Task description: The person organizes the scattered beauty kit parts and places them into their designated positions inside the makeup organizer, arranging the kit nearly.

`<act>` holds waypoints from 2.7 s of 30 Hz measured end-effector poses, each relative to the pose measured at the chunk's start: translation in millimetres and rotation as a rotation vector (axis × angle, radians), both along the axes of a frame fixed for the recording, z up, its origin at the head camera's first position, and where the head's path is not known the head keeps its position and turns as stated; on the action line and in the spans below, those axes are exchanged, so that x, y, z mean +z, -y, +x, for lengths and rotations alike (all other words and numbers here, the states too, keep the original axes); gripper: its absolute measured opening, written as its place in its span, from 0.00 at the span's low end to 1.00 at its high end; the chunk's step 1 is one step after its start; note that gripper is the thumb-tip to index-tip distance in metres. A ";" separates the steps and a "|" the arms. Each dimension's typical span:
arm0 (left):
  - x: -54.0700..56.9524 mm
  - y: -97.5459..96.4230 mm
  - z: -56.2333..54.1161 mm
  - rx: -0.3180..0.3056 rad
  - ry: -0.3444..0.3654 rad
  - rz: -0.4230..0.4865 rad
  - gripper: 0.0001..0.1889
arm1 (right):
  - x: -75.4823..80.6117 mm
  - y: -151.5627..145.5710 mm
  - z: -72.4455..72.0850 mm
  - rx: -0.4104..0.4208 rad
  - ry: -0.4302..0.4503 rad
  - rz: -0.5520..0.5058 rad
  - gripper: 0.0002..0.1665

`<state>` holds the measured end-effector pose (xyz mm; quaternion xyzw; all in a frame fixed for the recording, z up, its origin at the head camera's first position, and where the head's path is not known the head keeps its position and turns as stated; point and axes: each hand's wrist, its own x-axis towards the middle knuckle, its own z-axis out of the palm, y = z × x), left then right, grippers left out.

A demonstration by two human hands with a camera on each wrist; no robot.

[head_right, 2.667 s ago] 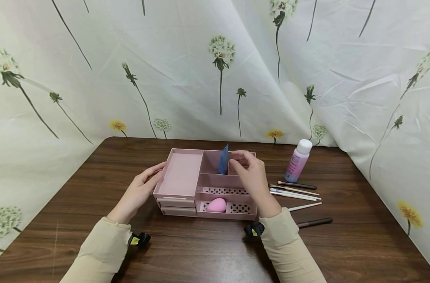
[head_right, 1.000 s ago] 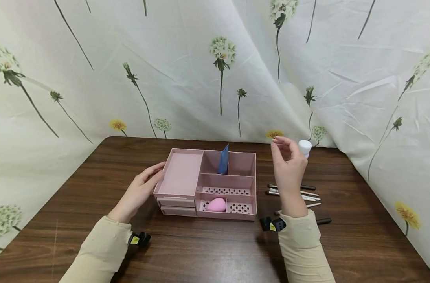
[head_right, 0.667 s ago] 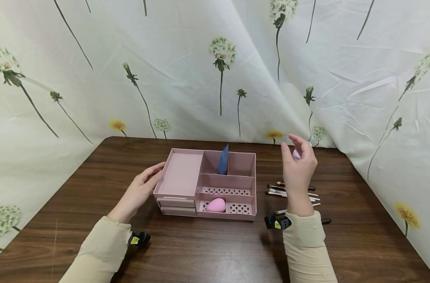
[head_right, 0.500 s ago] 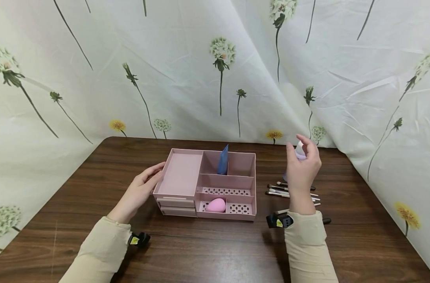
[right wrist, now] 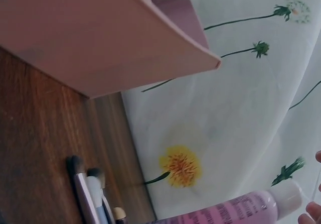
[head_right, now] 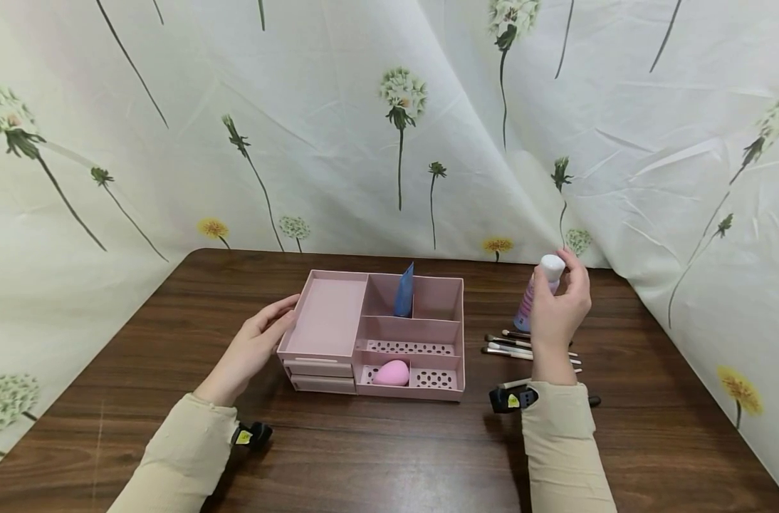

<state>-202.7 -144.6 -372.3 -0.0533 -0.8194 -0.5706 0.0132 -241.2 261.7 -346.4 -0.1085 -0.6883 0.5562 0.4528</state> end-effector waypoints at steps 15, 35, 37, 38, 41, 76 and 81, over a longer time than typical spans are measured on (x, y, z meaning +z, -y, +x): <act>-3.3 0.1 -1.5 -0.001 -0.004 -0.021 0.23 | -18.3 -11.2 -6.3 0.085 0.201 0.033 0.32; -4.4 0.8 -4.1 -0.004 -0.001 -0.014 0.23 | -23.0 -13.0 -8.6 0.033 0.322 0.099 0.35; -4.5 0.8 -4.4 -0.006 -0.001 -0.013 0.23 | -23.1 -13.3 -8.6 0.057 0.346 0.111 0.38; -4.4 0.8 -4.5 -0.006 0.000 -0.014 0.23 | -23.1 -13.6 -8.4 0.070 0.355 0.115 0.40; -4.2 0.6 -4.2 -0.006 0.002 -0.012 0.23 | -23.8 -14.5 -7.7 0.089 0.354 0.114 0.42; -5.0 0.5 -3.8 -0.015 -0.013 0.015 0.23 | -7.2 13.8 4.4 0.056 0.074 0.122 0.38; -6.1 1.0 -4.4 -0.014 -0.016 0.004 0.24 | -4.2 18.9 4.8 0.101 -0.002 0.071 0.37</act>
